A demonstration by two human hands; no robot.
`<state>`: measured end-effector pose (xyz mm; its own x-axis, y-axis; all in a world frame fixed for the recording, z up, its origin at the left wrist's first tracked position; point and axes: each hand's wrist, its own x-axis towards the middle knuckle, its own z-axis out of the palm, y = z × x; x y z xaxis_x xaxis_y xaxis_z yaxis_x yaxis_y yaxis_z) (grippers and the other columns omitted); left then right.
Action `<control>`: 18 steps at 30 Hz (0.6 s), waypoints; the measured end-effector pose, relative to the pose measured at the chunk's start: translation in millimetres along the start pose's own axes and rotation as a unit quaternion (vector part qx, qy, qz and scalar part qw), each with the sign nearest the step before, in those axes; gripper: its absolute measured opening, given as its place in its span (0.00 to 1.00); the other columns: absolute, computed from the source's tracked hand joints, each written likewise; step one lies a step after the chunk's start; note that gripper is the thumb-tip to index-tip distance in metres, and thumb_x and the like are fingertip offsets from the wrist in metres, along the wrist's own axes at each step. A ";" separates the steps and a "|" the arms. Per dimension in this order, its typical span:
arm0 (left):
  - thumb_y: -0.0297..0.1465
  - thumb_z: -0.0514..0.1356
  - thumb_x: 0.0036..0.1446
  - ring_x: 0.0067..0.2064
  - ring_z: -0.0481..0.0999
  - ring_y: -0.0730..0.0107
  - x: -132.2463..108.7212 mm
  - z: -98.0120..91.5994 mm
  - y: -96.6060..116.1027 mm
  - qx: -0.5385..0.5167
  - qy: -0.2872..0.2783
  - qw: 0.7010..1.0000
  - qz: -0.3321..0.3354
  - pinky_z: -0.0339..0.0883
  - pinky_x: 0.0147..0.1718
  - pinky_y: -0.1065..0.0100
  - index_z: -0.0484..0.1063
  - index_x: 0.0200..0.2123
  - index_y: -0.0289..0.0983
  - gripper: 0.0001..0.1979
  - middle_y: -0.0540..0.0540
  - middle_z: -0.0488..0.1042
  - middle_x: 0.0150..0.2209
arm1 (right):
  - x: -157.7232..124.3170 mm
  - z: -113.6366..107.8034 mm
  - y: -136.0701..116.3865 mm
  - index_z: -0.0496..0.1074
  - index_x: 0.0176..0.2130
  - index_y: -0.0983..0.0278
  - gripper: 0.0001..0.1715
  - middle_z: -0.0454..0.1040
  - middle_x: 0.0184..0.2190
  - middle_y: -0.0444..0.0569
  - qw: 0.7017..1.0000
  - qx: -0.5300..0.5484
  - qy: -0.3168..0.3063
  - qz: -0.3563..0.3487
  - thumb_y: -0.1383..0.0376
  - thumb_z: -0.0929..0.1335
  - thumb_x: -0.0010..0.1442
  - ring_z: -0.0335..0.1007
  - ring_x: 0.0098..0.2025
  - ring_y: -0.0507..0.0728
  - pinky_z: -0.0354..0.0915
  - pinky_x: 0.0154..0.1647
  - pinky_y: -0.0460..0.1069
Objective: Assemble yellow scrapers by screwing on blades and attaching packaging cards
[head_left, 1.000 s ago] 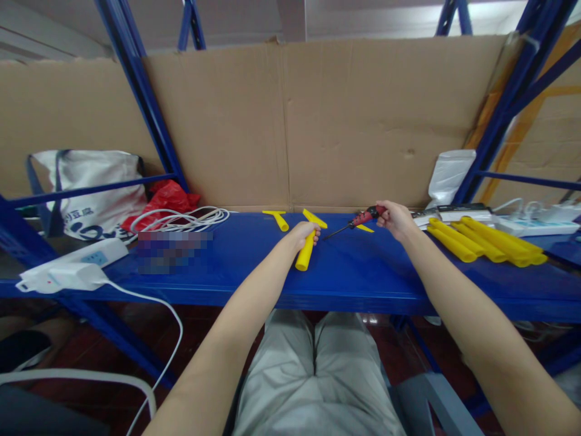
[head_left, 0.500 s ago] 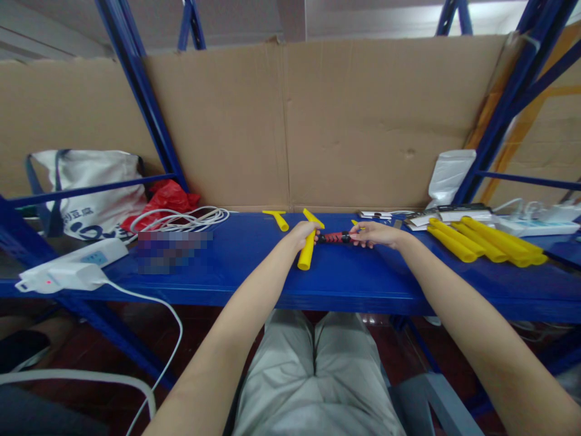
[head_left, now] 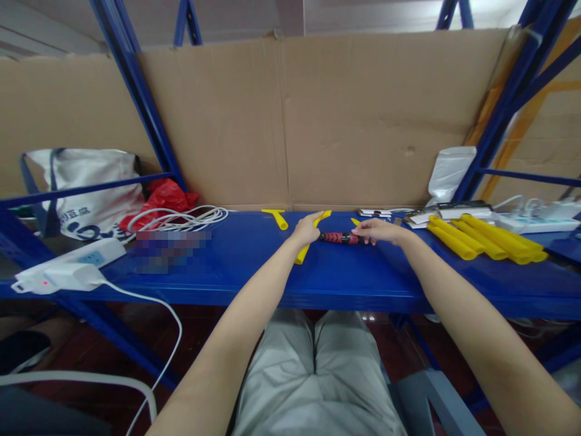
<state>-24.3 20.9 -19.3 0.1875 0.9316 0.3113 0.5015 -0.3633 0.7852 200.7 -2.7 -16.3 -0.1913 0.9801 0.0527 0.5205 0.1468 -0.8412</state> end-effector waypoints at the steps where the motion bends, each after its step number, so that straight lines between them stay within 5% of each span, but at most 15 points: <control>1: 0.12 0.57 0.42 0.55 0.67 0.60 -0.8 -0.4 0.4 0.018 -0.009 1.000 0.015 0.62 0.49 0.69 0.73 0.48 0.41 0.31 0.44 0.72 0.50 | 2.8 -3.1 3.2 0.73 0.21 0.64 0.13 0.69 0.15 0.45 0.999 -0.015 0.031 -0.009 0.58 0.75 0.43 0.61 0.17 0.49 0.57 0.15 0.43; 7: 0.09 0.56 0.39 0.59 0.63 0.56 -4.9 3.1 1.9 0.030 -0.041 0.998 0.041 0.54 0.58 0.60 0.77 0.39 0.38 0.27 0.43 0.73 0.49 | 27.8 -30.2 41.1 0.70 0.19 0.62 0.09 0.71 0.22 0.45 0.949 -0.166 0.258 -0.070 0.71 0.74 0.40 0.68 0.29 0.54 0.65 0.33 0.48; 11: 0.10 0.57 0.40 0.60 0.62 0.54 -4.1 4.9 -0.2 0.048 -0.043 0.996 0.054 0.53 0.59 0.58 0.77 0.42 0.38 0.27 0.42 0.72 0.50 | 32.7 -37.5 57.4 0.75 0.35 0.59 0.14 0.74 0.42 0.54 0.920 -0.299 0.256 0.004 0.66 0.73 0.43 0.66 0.50 0.66 0.61 0.51 0.63; 14: 0.12 0.56 0.43 0.60 0.62 0.59 -4.5 2.8 0.6 0.111 -0.064 0.990 0.060 0.53 0.59 0.60 0.74 0.48 0.39 0.29 0.45 0.71 0.52 | 28.7 -36.8 58.4 0.72 0.47 0.56 0.25 0.65 0.56 0.54 0.901 -0.355 0.230 0.095 0.59 0.71 0.47 0.54 0.60 0.71 0.53 0.55 0.71; 18: 0.16 0.55 0.49 0.60 0.63 0.63 -7.6 -0.9 4.8 0.234 -0.100 0.965 0.069 0.55 0.58 0.65 0.66 0.57 0.38 0.31 0.46 0.67 0.57 | 24.6 -42.4 62.5 0.64 0.57 0.55 0.30 0.54 0.64 0.51 0.871 -0.409 0.201 0.182 0.55 0.64 0.55 0.45 0.65 0.70 0.52 0.56 0.71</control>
<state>-24.1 12.2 -17.4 0.4165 0.8744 0.2489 0.7775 -0.4845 0.4009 263.8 36.2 -44.7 0.3319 0.9249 0.1855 0.9362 -0.2988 -0.1850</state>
